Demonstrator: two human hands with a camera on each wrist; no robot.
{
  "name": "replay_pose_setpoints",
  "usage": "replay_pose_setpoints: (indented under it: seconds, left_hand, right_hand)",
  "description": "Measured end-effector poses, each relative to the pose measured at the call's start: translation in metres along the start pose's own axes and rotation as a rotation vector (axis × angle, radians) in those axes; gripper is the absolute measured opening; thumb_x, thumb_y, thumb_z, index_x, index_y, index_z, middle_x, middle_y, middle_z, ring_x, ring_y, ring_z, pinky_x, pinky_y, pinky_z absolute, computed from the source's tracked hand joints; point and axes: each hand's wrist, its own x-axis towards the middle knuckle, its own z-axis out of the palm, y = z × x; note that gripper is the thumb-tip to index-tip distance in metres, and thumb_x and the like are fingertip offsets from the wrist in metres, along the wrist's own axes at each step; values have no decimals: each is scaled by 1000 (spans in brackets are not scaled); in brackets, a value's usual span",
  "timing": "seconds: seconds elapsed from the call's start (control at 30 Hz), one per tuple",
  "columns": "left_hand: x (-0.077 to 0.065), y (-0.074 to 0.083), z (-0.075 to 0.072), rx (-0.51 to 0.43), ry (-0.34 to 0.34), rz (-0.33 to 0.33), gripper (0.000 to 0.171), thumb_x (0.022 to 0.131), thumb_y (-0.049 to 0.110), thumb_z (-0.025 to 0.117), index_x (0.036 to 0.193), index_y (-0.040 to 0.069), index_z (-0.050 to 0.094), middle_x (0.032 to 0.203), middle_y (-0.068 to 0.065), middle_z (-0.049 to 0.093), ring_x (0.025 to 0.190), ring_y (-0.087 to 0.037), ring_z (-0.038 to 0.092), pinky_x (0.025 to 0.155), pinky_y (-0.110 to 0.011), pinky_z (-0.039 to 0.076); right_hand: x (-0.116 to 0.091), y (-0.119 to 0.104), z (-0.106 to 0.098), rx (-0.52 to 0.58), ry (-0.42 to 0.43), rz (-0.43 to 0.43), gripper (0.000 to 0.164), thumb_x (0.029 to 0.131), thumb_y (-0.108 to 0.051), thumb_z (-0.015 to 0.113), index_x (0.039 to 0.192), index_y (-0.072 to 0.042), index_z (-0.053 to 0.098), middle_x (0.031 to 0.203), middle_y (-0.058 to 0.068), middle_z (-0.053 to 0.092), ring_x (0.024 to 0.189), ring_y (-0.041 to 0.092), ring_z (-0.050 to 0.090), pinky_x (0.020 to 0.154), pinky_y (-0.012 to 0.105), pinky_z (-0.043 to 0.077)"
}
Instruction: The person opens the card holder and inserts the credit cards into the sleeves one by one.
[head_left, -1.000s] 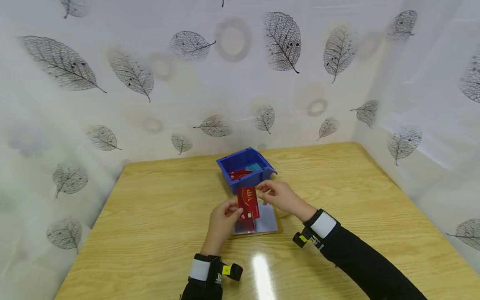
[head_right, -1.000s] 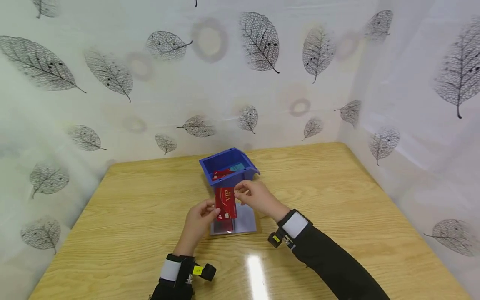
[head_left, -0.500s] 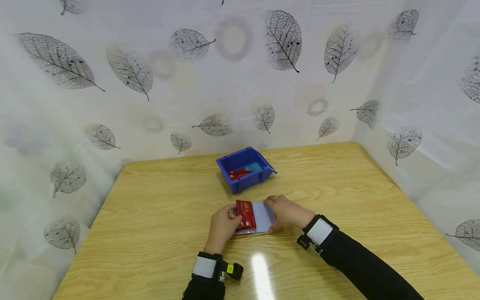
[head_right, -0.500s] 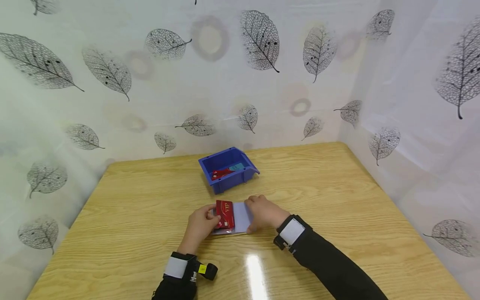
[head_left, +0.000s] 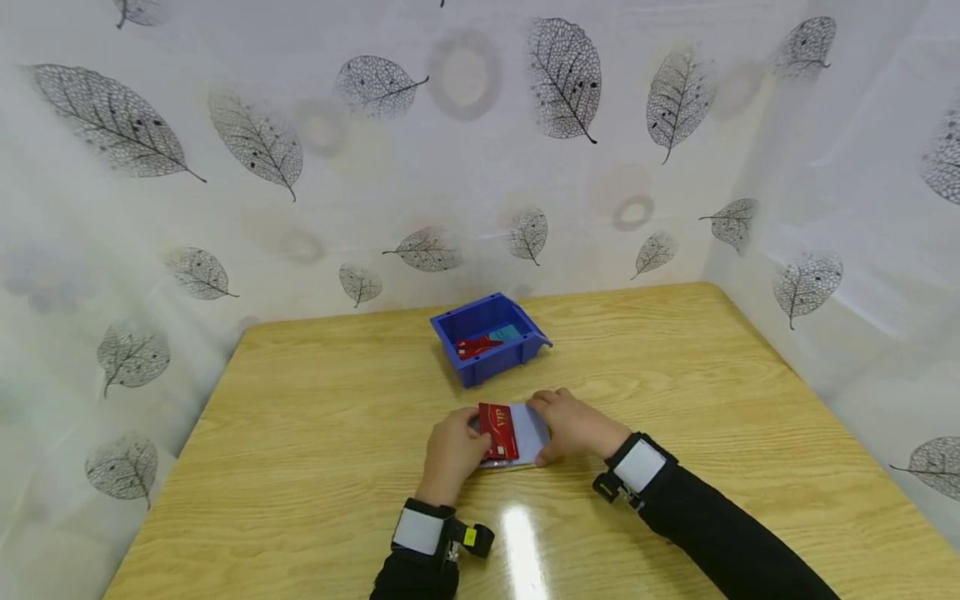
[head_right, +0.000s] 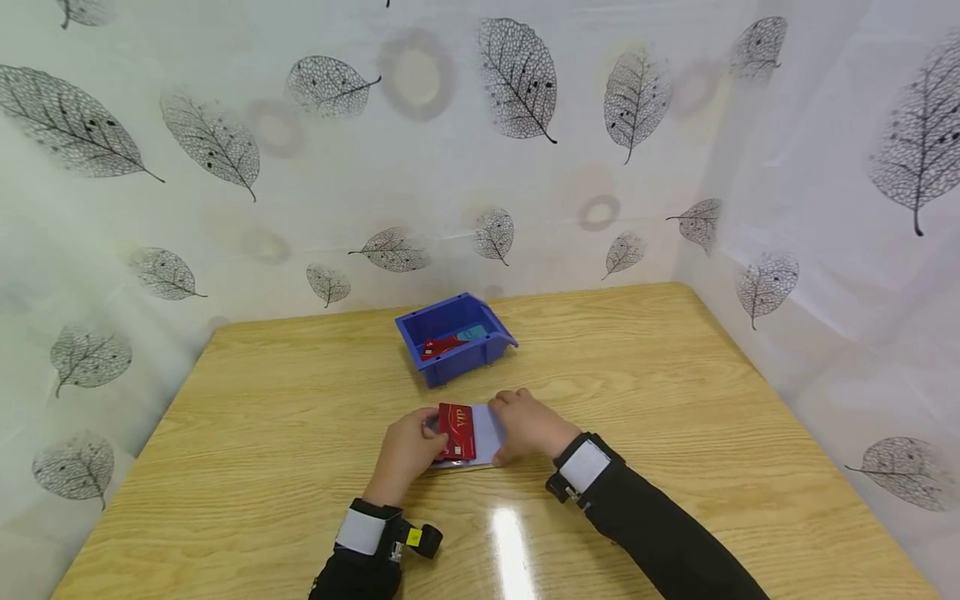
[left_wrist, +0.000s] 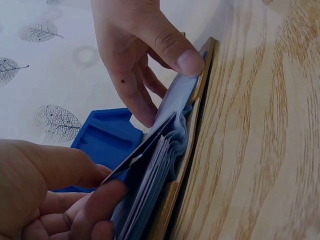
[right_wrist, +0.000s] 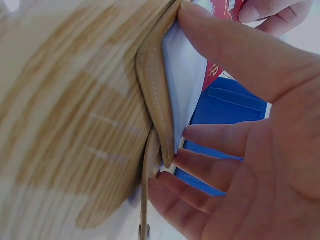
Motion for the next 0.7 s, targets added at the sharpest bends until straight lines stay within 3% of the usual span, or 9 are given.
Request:
replay_pose_setpoints:
  seconds: [0.33,0.57,0.7]
  left_hand:
    - [1,6,2,11,-15,-99,54,77,7,74,127,-6,57,83,-13,70,72,-21,65,64,-39,53]
    - [2,7,3,-62,-73,-153,61,79,7,73,134,-7,50,72,-10,67,57,-16,61,50,-30,48]
    - [1,7,4,-85,-120,-149,60,81,8,73,134,-8,49,88,-19,68,56,-17,60,47,-28,48]
  right_hand:
    - [0,3,3,-16,24,-18,87,69,-36,88,137,4,49,141,21,47,128,40,42,104,47,38]
    - [1,4,4,-25,39,-29,87,69,-37,88,137,3,50,140,21,48,125,39,44,103,46,40]
    - [1,5,5,-22,43,-29,88,68,-37,88,137,3,50,139,20,48,124,38,44,101,46,41]
